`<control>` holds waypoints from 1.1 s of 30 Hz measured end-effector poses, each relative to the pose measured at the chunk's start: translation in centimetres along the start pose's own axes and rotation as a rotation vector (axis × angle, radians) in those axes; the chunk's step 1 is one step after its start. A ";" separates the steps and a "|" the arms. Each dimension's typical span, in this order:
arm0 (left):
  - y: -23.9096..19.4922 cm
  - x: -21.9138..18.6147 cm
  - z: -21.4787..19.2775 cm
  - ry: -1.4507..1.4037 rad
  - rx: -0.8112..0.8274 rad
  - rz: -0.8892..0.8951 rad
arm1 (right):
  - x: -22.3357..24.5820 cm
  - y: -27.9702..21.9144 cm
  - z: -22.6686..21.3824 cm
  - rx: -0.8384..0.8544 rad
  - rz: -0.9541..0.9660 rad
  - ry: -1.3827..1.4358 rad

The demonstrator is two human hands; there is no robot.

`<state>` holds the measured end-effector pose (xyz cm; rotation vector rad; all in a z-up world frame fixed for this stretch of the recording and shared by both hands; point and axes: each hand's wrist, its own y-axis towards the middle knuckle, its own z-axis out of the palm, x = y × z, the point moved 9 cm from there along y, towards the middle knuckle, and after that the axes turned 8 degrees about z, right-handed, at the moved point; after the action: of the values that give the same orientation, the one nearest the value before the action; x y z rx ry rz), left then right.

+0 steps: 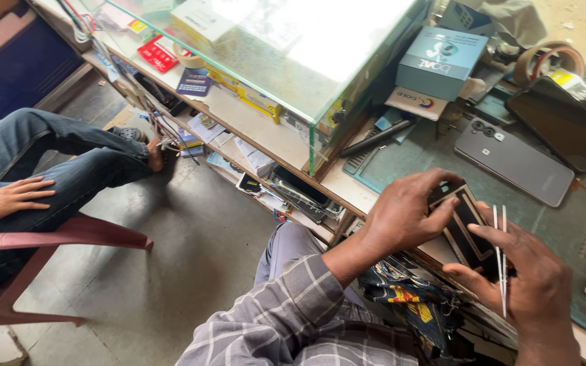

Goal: The person uses tweezers to peel and adjust a copper-colored adhesive frame on a black rectangular component. They then handle a gray smartphone back cover, using the tweezers to manipulate the camera module area before returning to the adhesive frame.

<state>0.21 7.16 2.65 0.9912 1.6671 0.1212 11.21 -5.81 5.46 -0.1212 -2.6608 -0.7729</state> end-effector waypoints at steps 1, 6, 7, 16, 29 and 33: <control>0.0 0.0 -0.1 -0.004 0.001 0.002 | 0.2 0.1 0.1 0.004 -0.001 -0.014; 0.1 -0.1 0.2 -0.030 0.038 -0.026 | 0.2 0.1 0.3 0.021 0.001 -0.027; 0.0 -0.1 0.2 -0.029 0.041 -0.027 | 0.1 -0.1 0.3 0.011 0.000 -0.030; -0.2 -0.9 -0.1 -0.011 0.023 0.031 | -0.5 -0.4 0.3 -0.028 0.021 -0.029; 0.0 -0.2 0.5 -0.006 0.053 -0.030 | -0.7 0.1 0.3 0.004 0.033 0.017; 0.3 0.2 0.5 -0.021 0.059 -0.036 | -0.5 0.3 0.2 -0.005 0.011 0.048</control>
<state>0.82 7.28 2.52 1.0031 1.6763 0.0375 11.66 -5.50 5.29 -0.1177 -2.6112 -0.7696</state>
